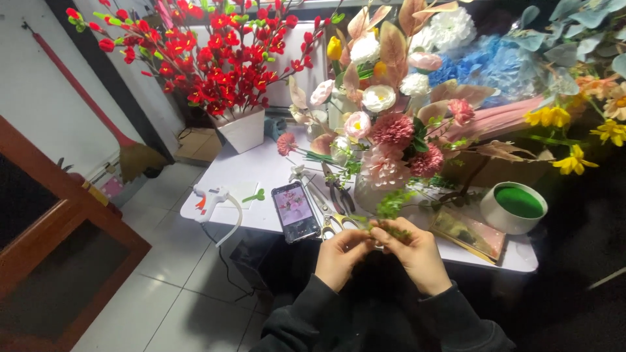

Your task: The person arranges artificial flowers and greenery into a white vase on a table. They use scissors to trim stems and a hot glue gun to secure elements within the arrangement.

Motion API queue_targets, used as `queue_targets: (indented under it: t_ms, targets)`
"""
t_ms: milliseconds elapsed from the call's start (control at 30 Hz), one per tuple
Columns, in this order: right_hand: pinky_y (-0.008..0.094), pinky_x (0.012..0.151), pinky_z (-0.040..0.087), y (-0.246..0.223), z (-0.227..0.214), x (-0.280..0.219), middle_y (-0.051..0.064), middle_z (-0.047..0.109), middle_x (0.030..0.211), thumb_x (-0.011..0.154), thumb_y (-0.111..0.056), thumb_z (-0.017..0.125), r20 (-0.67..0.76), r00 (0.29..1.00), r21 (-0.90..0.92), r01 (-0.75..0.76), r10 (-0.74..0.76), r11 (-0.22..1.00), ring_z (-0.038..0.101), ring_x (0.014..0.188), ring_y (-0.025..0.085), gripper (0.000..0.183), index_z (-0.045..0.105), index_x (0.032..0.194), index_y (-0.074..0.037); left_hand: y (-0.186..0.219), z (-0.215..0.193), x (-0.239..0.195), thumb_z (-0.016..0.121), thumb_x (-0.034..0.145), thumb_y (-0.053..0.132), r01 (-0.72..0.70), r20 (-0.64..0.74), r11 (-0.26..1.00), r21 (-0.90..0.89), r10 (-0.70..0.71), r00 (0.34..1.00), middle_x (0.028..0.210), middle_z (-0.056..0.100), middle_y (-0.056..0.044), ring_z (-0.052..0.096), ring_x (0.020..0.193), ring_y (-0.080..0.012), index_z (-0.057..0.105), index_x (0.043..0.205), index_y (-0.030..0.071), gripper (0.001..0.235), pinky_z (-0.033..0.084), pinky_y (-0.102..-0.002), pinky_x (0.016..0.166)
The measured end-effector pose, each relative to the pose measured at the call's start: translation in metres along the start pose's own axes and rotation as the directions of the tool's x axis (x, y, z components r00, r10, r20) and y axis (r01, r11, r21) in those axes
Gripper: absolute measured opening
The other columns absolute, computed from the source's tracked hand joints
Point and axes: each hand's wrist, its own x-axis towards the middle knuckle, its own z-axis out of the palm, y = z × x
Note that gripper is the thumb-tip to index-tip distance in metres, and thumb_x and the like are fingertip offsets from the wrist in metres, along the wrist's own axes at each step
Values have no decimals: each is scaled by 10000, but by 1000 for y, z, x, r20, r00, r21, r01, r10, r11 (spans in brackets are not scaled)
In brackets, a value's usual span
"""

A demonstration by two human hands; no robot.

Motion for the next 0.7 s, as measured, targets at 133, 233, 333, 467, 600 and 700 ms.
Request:
queue_targets:
  t_ms: [133,233,333,467,600,700]
  targets:
    - [253,693,521,-8,5,3,81,674,812,768,-144,682,-58,993,-17,-106,105,994,612,731,135,348,689,1105,-56,-19,-17,22,726,759,108,-31,-270,951,-308,-56,961,811,696,-37,624,753,-104,706,892,37,153,524,-241,757]
    - [242,691,487,12,-3,11,122,699,826,813,-88,642,-83,995,-45,-65,61,997,594,694,152,234,702,1022,-1,-5,-33,32,725,729,162,-1,-523,915,-403,-229,821,828,703,-112,652,747,-170,695,916,-12,257,558,-261,713]
    - [246,620,513,35,-8,18,138,691,810,866,-85,633,-107,994,-145,-7,-9,989,620,686,156,203,693,1053,-33,-48,-35,41,784,743,263,19,-560,993,-115,-81,824,874,718,-141,682,827,-222,708,966,39,326,546,-332,738]
    - [264,636,515,37,4,15,143,701,820,863,-99,641,-86,993,-194,-100,85,976,636,708,172,185,707,1030,-50,-58,-26,27,735,781,283,42,-473,998,56,-10,881,825,710,-123,683,809,-261,682,939,49,287,555,-351,699]
    - [265,617,522,41,12,16,157,701,803,862,-80,627,-43,992,-190,-128,122,973,652,688,188,182,705,1015,-22,-51,-37,25,576,891,329,-18,-468,883,469,265,843,912,676,-201,631,931,-394,632,960,23,319,504,-477,803]
    - [273,621,528,38,13,18,164,699,811,865,-86,621,-36,992,-210,-124,119,970,661,693,193,200,696,1033,-7,-67,-50,45,401,955,230,-75,-392,806,587,364,845,1081,586,-137,537,1082,-378,530,1105,60,261,360,-586,946]
